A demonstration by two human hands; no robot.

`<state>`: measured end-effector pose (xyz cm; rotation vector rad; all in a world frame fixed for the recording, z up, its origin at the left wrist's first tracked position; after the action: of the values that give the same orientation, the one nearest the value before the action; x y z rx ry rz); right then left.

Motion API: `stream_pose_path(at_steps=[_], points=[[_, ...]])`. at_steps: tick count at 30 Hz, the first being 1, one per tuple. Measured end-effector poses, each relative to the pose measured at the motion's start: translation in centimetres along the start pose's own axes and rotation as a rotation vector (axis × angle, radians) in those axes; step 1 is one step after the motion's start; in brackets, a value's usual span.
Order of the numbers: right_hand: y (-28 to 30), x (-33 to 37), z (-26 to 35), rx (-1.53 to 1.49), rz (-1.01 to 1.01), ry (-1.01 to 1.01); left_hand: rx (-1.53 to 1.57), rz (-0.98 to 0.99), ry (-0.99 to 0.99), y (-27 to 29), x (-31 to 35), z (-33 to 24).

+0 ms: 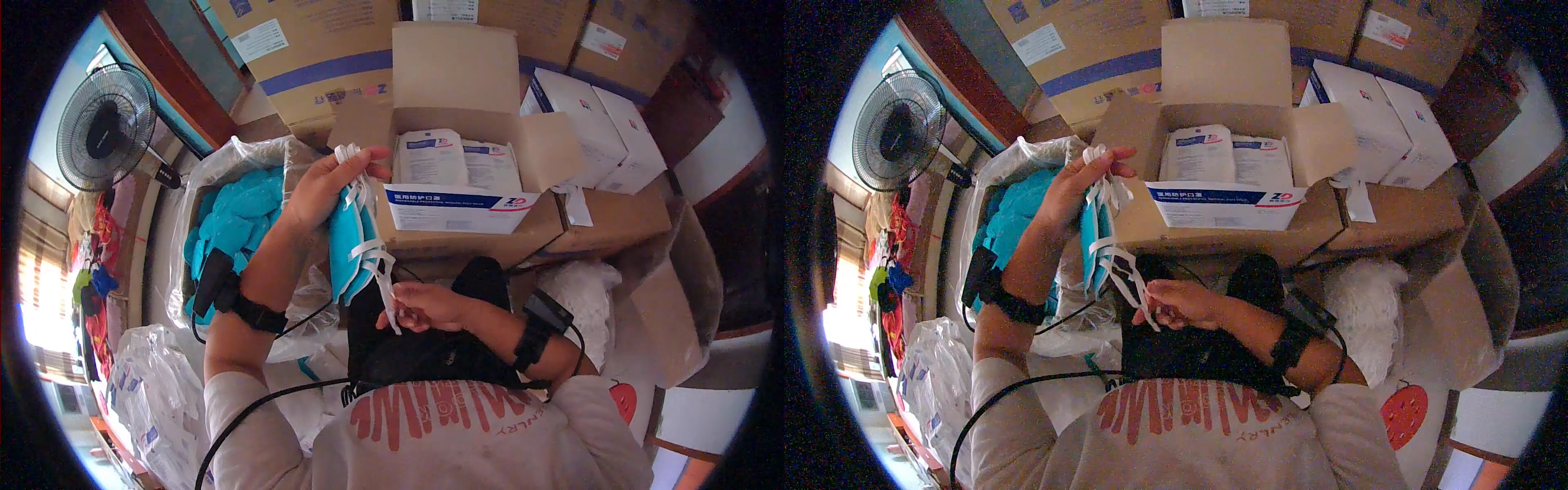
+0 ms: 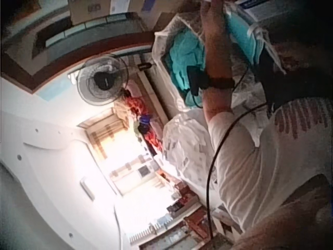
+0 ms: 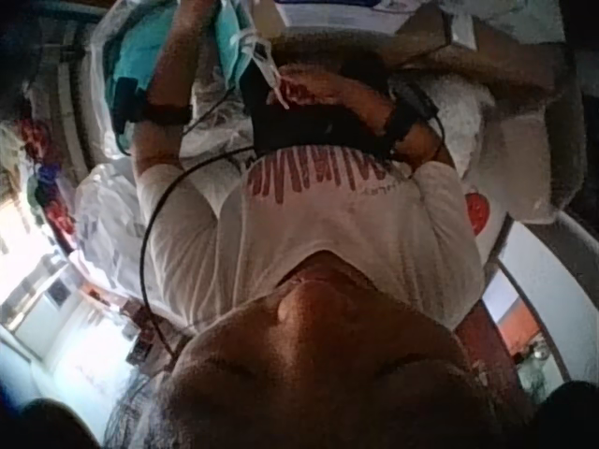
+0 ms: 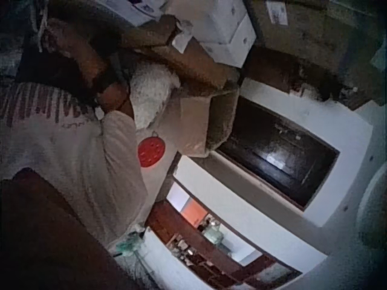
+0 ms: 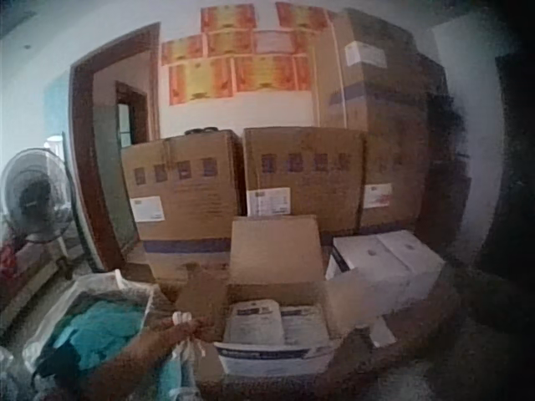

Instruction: Inspecting and handling face masks from a shipping box.

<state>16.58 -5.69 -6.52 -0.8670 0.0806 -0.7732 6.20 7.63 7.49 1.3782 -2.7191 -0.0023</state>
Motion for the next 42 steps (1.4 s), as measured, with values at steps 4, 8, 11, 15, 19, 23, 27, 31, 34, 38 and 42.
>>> stream_pose_path(at_steps=[4, 8, 11, 15, 19, 23, 27, 31, 34, 38, 42], points=[[-0.1, 1.2, 0.2, 0.013, -0.019, -0.092, -0.289, -0.084, -0.098, 2.0, -0.3, 0.7], [0.4, 2.6, 2.2, 0.325, -0.239, -0.018, -0.848, -0.154, -0.027, 2.7, 0.2, 1.8], [1.5, 3.0, 5.0, 0.762, -0.327, 0.272, -0.769, 0.166, 0.023, -0.4, 1.6, 4.2], [-0.3, 3.0, 7.9, 0.989, -0.372, 0.484, -0.319, 0.365, -0.061, -5.7, 3.1, 7.8], [-1.3, 3.7, 9.2, 1.060, -0.414, 0.434, -0.019, 0.541, 0.228, -7.2, 3.4, 9.6], [-1.8, 4.5, 10.2, 1.114, -0.461, 0.420, 0.160, 0.507, 0.496, -7.7, 4.3, 8.5], [-2.3, 4.0, 10.2, 1.273, -0.473, 0.312, 0.128, 0.468, 0.339, -8.4, 4.4, 9.0], [-1.6, 4.1, 10.2, 1.316, -0.454, 0.310, -0.099, 0.505, 0.239, -8.0, 4.3, 7.4], [-1.7, 4.7, 10.3, 1.312, -0.433, 0.262, -0.050, 0.449, 0.303, -6.4, 4.7, 7.8], [-0.9, 5.2, 9.5, 1.071, -0.379, 0.214, 0.130, 0.315, 0.325, -4.2, 4.8, 8.8], [-0.8, 4.9, 8.4, 0.877, -0.342, 0.200, 0.127, 0.194, 0.316, -4.3, 5.0, 7.9]])
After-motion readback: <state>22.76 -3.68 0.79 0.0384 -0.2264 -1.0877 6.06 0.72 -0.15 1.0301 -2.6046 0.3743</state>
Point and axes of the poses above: each hand's wrist, its own x-axis away from the middle knuckle, its own y-axis out of the back of the hand, z = x × y, the point moved 3 cm from there along -x, towards the middle knuckle, and after that the axes turned 5 degrees about -x, right-handed, at the moved point
